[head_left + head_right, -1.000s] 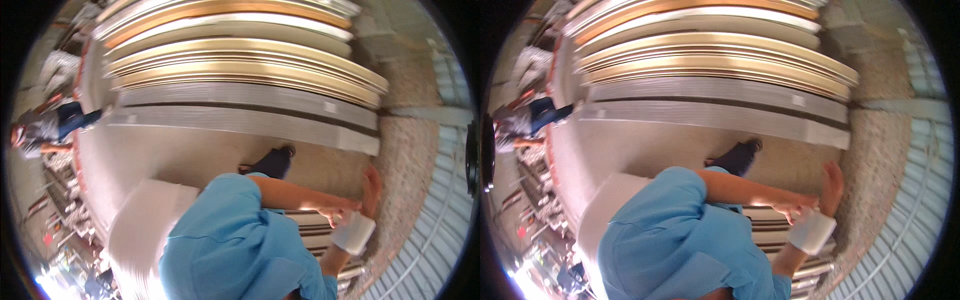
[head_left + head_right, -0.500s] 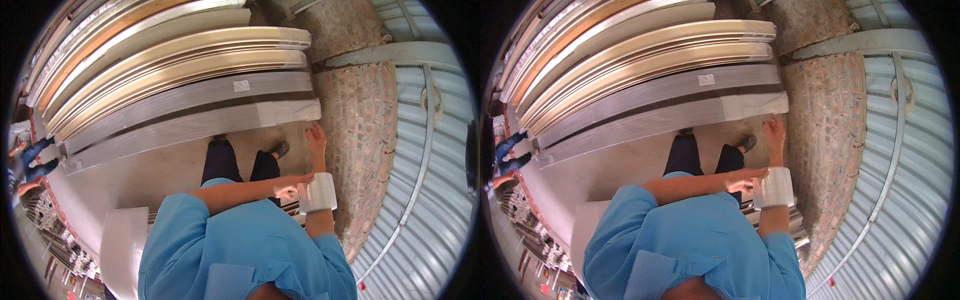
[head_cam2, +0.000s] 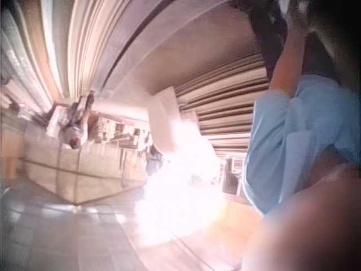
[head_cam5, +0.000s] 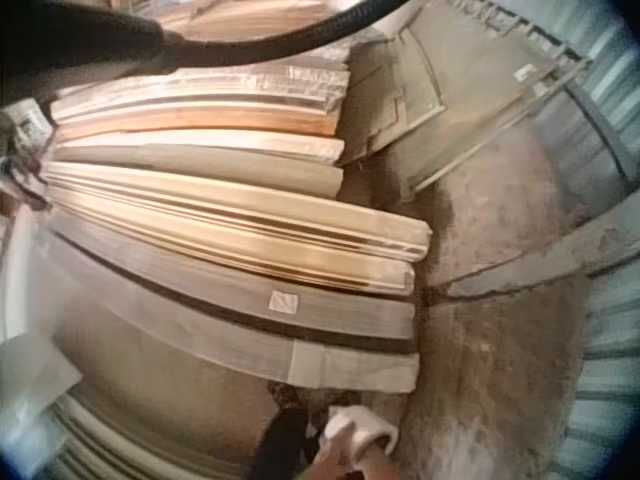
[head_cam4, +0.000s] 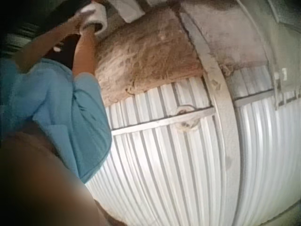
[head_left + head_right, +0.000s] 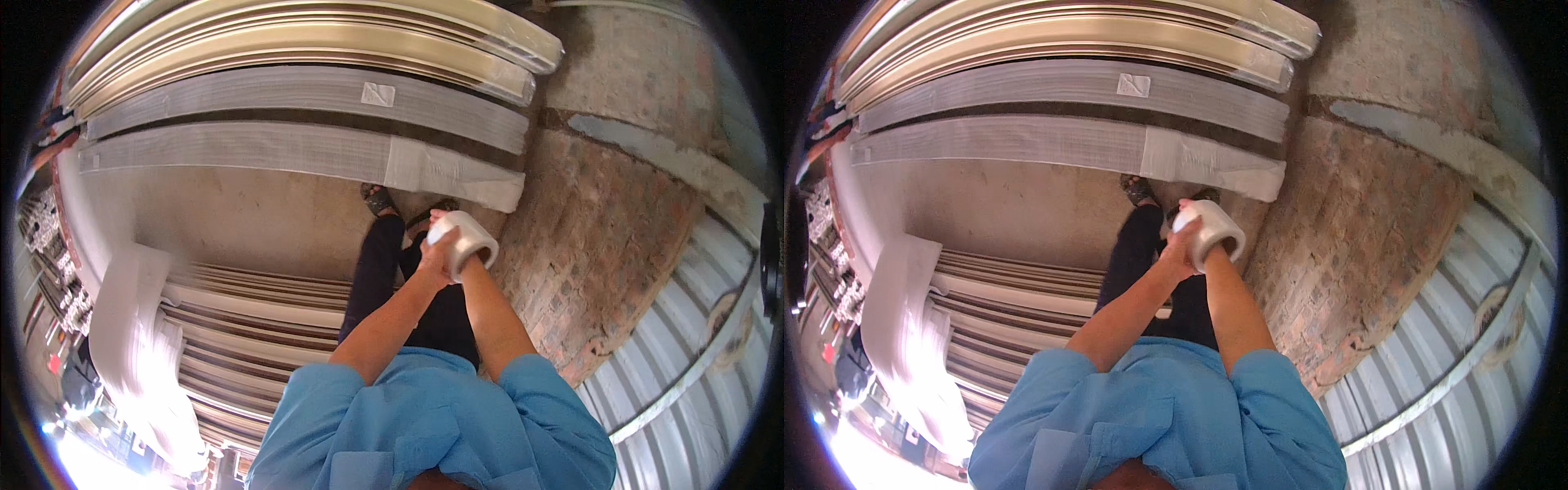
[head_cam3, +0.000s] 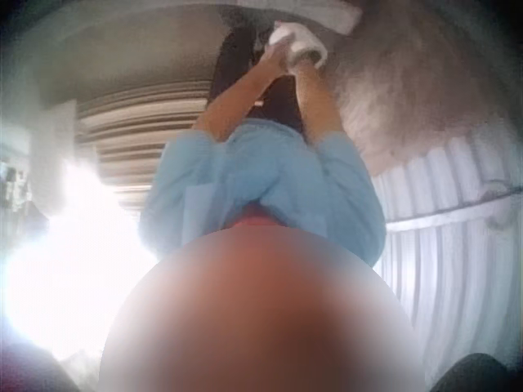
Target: The person wraps long metal frame pieces with clear plastic film and secures them with tape. They handle the frames one at a time, rotate them to cover all sides, and place the wrapped pieces on a nearby rack.
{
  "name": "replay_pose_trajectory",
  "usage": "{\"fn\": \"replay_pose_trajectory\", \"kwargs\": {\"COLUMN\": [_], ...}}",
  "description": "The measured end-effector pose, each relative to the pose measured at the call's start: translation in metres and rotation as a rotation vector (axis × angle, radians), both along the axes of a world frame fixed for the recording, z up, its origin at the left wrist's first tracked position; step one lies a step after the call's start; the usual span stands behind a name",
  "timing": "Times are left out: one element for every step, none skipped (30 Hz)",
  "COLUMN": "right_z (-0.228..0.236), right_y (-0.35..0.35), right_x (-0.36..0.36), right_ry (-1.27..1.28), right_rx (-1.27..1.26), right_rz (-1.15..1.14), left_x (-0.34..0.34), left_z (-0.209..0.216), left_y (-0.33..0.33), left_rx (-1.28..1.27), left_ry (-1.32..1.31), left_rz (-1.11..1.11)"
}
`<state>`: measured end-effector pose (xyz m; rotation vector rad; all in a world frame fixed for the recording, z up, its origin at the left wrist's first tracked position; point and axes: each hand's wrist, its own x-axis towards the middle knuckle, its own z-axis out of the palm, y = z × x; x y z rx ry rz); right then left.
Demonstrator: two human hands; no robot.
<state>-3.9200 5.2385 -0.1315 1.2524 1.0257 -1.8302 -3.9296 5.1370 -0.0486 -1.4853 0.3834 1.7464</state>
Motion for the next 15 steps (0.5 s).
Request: {"fn": "replay_pose_trajectory", "kwargs": {"right_z": [0.000,0.003,0.004,0.007,0.010,0.007,0.001,-0.011,-0.027,-0.045,-0.067,-0.092,-0.120,-0.151,-0.183], "right_y": [-0.010,-0.015,-0.015,-0.008,0.004,0.019,0.032,0.046,0.065,0.086,0.108,0.131,0.151,0.176,0.206], "right_x": [-0.005,-0.010,-0.017,-0.019,-0.021,-0.027,-0.030,-0.032,-0.038,-0.043,-0.049,-0.056,-0.062,-0.074,-0.092], "right_ry": [-0.148,-0.229,0.177,0.247,0.264,0.342,0.305,0.226,0.196,0.166,0.154,0.108,0.152,0.168,0.240], "right_rx": [0.135,0.208,0.157,0.048,-0.038,-0.154,-0.057,0.088,0.211,0.326,0.429,0.472,0.532,0.568,0.642], "right_rz": [0.025,0.047,0.345,0.354,0.378,0.375,0.402,0.454,0.497,0.543,0.555,0.501,0.407,0.270,0.282], "left_x": [-0.006,-0.013,-0.019,-0.023,-0.028,-0.033,-0.038,-0.041,-0.049,-0.057,-0.066,-0.069,-0.073,-0.073,-0.067], "left_z": [-0.018,-0.039,-0.059,-0.084,-0.108,-0.132,-0.156,-0.180,-0.207,-0.233,-0.258,-0.278,-0.295,-0.308,-0.314], "left_y": [-0.009,-0.019,-0.024,-0.044,-0.061,-0.074,-0.087,-0.096,-0.102,-0.111,-0.119,-0.126,-0.133,-0.140,-0.147], "left_rx": [-0.009,-0.013,0.053,0.133,0.204,0.231,0.197,0.152,0.113,0.084,0.047,0.009,-0.011,-0.035,-0.063], "left_ry": [-0.071,-0.137,0.005,-0.034,0.013,0.020,0.070,0.121,0.183,0.286,0.386,0.432,0.441,0.354,0.259], "left_rz": [0.088,0.174,0.285,0.268,0.226,0.197,0.095,0.019,-0.051,-0.134,-0.216,-0.277,-0.206,-0.094,0.019]}}
